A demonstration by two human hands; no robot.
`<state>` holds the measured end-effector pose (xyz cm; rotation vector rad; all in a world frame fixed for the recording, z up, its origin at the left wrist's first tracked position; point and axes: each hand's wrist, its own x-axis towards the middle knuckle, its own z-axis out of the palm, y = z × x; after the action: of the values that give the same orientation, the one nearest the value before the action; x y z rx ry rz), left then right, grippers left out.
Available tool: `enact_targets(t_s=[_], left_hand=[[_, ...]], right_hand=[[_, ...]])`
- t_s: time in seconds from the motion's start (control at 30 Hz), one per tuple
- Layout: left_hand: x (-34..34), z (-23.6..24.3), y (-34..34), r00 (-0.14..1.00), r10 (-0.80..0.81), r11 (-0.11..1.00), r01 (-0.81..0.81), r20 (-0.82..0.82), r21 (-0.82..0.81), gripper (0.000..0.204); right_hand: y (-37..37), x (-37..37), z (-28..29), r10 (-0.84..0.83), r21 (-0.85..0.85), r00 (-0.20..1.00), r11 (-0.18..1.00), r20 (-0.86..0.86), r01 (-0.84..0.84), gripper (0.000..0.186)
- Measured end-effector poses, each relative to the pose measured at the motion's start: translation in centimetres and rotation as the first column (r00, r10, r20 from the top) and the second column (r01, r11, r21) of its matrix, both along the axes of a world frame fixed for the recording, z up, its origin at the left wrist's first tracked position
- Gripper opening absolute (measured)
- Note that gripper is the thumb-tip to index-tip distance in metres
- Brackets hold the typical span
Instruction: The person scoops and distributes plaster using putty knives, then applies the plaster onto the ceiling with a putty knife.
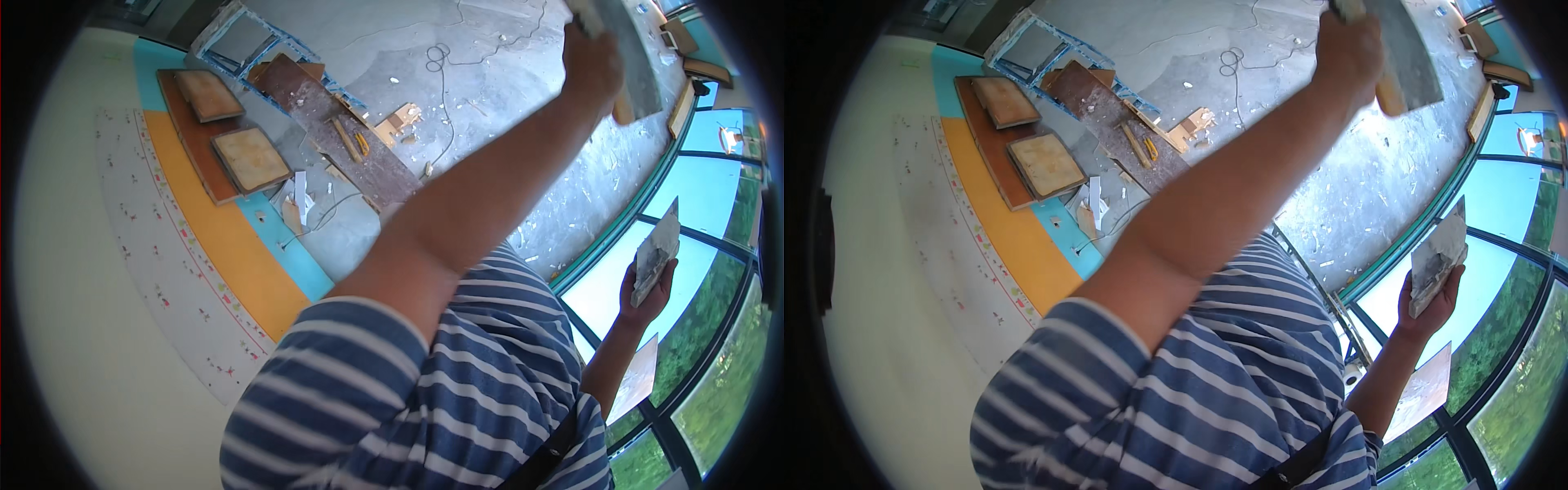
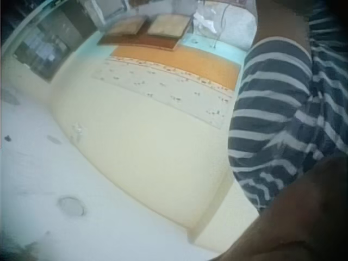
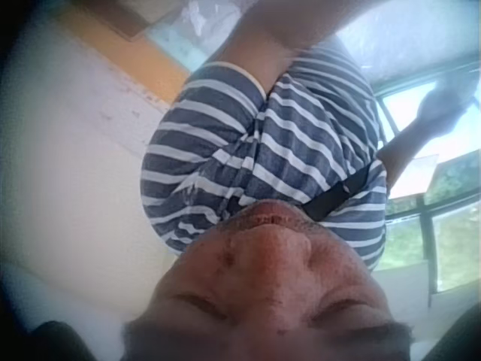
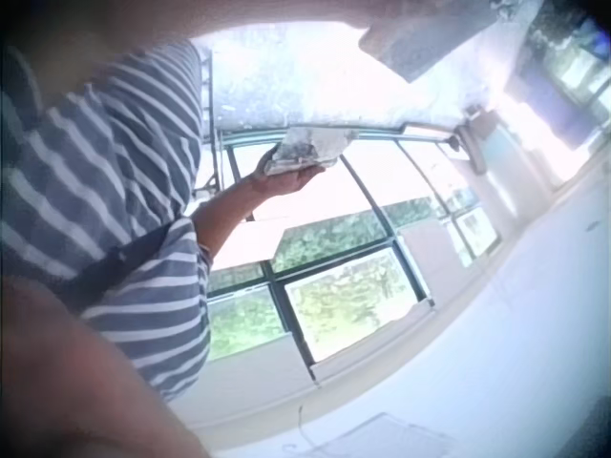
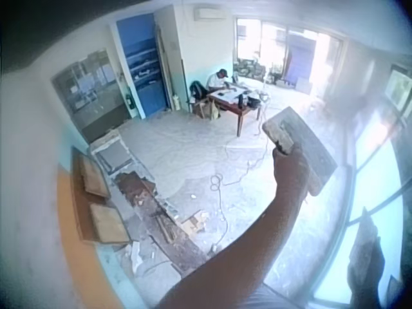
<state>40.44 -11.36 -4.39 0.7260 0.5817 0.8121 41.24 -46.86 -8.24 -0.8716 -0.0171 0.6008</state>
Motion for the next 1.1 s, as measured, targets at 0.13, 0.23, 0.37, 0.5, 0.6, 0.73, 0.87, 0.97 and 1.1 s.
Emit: enact_targets(t_s=[0.13, 0.23, 0.37, 0.5, 0.6, 0.73, 0.87, 0.97, 1.1], left_hand=[[-2.8, -14.4, -5.1, 0.995, -0.05, 0.988, 0.037, -0.084, -0.152, 0.044], [-8.3, -19.2, -4.5, 0.932, -0.032, 0.998, 0.011, -0.36, -0.059, 0.042], [-15.4, -23.0, -0.8, 0.818, 0.078, 0.987, 0.016, -0.57, 0.157, 0.038], [-20.2, -21.2, 6.0, 0.613, 0.106, 0.94, 0.194, -0.783, 0.28, 0.046], [-16.1, -15.8, 11.4, 0.84, 0.161, 0.925, 0.054, -0.518, 0.375, 0.05], [-5.9, -7.7, 13.2, 0.989, 0.115, 0.972, -0.093, -0.092, 0.215, 0.04], [0.7, -6.5, 8.2, 0.938, 0.342, 0.939, -0.339, -0.059, 0.055, 0.045], [-1.3, -11.2, -0.1, 0.98, 0.187, 0.968, -0.196, -0.074, -0.159, 0.055], [-8.0, -18.5, -3.0, 0.982, 0.053, 0.946, -0.107, -0.18, -0.307, 0.048]], right_hand=[[1.2, -0.5, 0.8, -0.092, -0.028, 0.996, 0.995, -0.022, 0.091, 0.041], [0.8, -1.3, 0.5, -0.166, -0.082, 0.986, 0.983, -0.005, 0.166, 0.04], [0.1, -2.1, 0.1, -0.157, -0.076, 0.987, 0.985, -0.023, 0.155, 0.039], [-0.5, -2.0, 0.0, -0.16, -0.076, 0.986, 0.985, -0.033, 0.158, 0.039], [-0.9, -1.8, -0.4, -0.157, -0.1, 0.988, 0.983, -0.017, 0.154, 0.04], [0.1, -1.7, 0.2, -0.151, -0.126, 0.988, 0.98, 0.028, 0.153, 0.042], [-0.1, -0.6, -0.4, 0.077, 0.039, 0.996, 0.996, 0.052, -0.079, 0.041], [-0.5, -0.5, -0.3, -0.042, -0.028, 0.999, 0.999, 0.028, 0.043, 0.041], [0.7, -1.2, 0.1, -0.147, -0.071, 0.989, 0.986, 0.026, 0.148, 0.04]])
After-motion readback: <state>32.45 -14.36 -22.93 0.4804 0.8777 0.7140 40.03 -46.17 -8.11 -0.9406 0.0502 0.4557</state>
